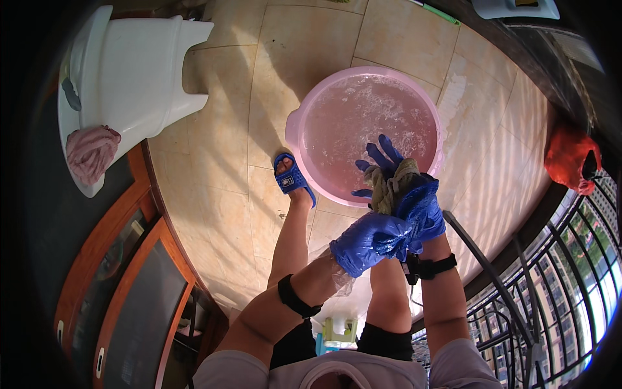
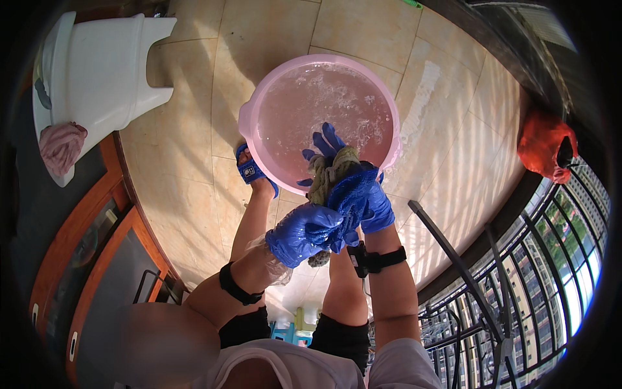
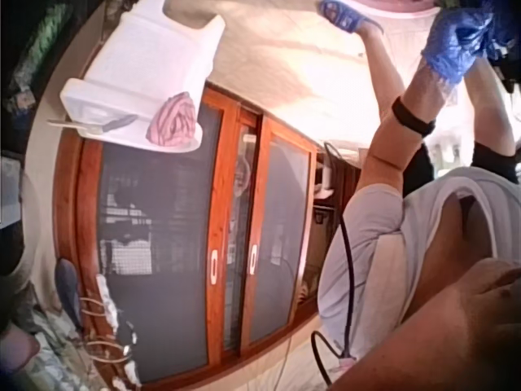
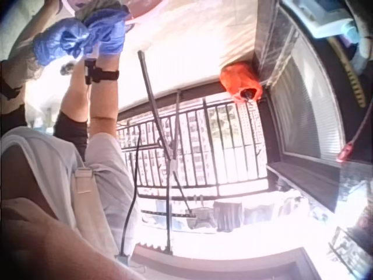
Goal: The person wipes the stair treads and risers with a pink cloth while wearing blue gloves. They then move to a balcony area, wash the pink cloth and a yellow cloth in a pink basin of water, wring them out, and place them on a white plastic stool.
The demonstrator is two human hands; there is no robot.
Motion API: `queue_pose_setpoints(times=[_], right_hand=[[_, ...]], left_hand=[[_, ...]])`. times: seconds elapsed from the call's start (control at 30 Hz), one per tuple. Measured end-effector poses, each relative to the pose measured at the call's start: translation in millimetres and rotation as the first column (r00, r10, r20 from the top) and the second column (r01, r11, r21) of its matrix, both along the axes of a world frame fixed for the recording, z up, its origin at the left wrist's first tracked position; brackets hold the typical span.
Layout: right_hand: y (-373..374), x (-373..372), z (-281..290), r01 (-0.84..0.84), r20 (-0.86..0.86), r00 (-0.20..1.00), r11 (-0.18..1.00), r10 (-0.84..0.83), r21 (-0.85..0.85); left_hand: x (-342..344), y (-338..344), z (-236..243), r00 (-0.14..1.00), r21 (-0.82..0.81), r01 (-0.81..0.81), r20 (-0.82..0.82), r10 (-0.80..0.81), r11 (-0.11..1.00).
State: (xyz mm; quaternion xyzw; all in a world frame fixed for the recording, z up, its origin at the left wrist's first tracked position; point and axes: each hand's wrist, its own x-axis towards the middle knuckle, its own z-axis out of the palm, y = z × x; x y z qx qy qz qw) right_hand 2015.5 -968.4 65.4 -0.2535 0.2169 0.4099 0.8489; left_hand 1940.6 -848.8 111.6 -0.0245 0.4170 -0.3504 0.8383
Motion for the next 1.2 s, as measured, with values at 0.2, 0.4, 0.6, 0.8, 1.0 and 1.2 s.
queue_pose_setpoints(times=[0.2,0.4,0.6,0.8,1.0,1.2], right_hand=[[29,10,44,0.160,-0.022,0.987,0.969,-0.158,0.187],[16,50,60,-0.504,0.485,0.653,0.812,0.582,-0.294],[33,45,55,-0.468,0.104,0.704,0.569,0.702,-0.676],[41,33,12,-0.121,0.309,0.430,0.394,0.848,-0.911],[60,17,-39,-0.123,0.017,0.666,0.133,0.745,-0.984],[73,4,-92,-0.103,-0.078,0.703,-0.006,0.707,-0.995]], left_hand=[[-9,-2,24,0.987,-0.068,-0.136,-0.090,0.130,0.988],[2,33,26,0.994,0.020,-0.034,0.104,0.031,0.999],[35,47,29,0.902,0.338,0.340,0.149,-0.406,0.878],[19,22,-24,0.654,0.924,0.281,0.013,-0.757,0.259],[19,21,-75,0.565,0.978,0.208,-0.113,-0.817,0.009],[0,10,-152,0.531,0.991,0.071,-0.133,-0.837,-0.112]])
